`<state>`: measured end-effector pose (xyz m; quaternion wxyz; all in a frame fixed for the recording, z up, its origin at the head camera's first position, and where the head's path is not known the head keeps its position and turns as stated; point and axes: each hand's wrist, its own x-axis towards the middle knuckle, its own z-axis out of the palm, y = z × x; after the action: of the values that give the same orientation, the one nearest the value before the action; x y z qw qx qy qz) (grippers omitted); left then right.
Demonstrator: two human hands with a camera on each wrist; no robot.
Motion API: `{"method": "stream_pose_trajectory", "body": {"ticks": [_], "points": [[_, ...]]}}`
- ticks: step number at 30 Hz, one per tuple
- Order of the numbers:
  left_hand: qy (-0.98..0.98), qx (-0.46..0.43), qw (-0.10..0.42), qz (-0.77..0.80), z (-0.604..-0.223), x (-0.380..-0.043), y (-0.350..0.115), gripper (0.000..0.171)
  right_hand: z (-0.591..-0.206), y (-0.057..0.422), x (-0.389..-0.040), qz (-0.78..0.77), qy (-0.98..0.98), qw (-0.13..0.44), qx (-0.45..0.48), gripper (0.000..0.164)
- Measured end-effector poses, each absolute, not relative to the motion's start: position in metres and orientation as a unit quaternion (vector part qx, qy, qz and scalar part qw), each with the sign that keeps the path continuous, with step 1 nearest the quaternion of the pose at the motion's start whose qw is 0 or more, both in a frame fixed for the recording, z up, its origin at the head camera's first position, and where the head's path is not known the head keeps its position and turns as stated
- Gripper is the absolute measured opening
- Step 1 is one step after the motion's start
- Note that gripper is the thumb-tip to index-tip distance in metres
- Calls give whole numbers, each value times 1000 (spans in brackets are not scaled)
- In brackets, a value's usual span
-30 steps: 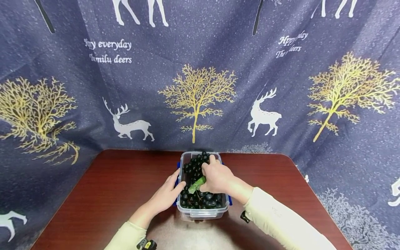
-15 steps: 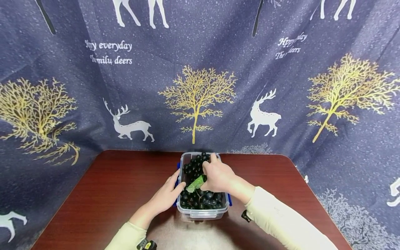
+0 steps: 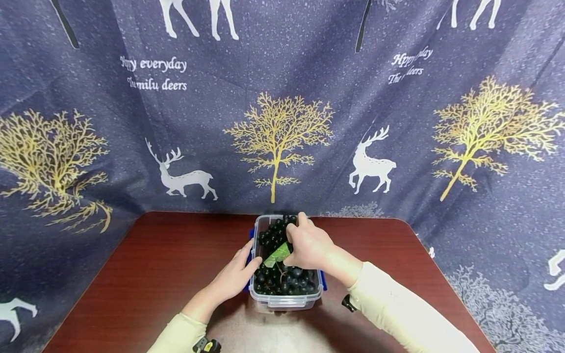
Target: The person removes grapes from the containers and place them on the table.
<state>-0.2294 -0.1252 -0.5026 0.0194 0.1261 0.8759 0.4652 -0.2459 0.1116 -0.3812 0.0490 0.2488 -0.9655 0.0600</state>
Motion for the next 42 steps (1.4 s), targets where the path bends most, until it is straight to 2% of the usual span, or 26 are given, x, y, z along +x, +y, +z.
{"method": "stream_pose_trajectory", "body": {"ticks": [11, 27, 42], "points": [[876, 121, 20, 467, -502, -229, -127, 67, -373, 113, -247, 60, -965, 71, 247, 53], [875, 126, 21, 468, -503, -231, -127, 70, -367, 114, -250, 76, -966, 58, 240, 52], [875, 123, 28, 468, -505, -231, -127, 74, -361, 117, -248, 79, -964, 79, 242, 51]]}}
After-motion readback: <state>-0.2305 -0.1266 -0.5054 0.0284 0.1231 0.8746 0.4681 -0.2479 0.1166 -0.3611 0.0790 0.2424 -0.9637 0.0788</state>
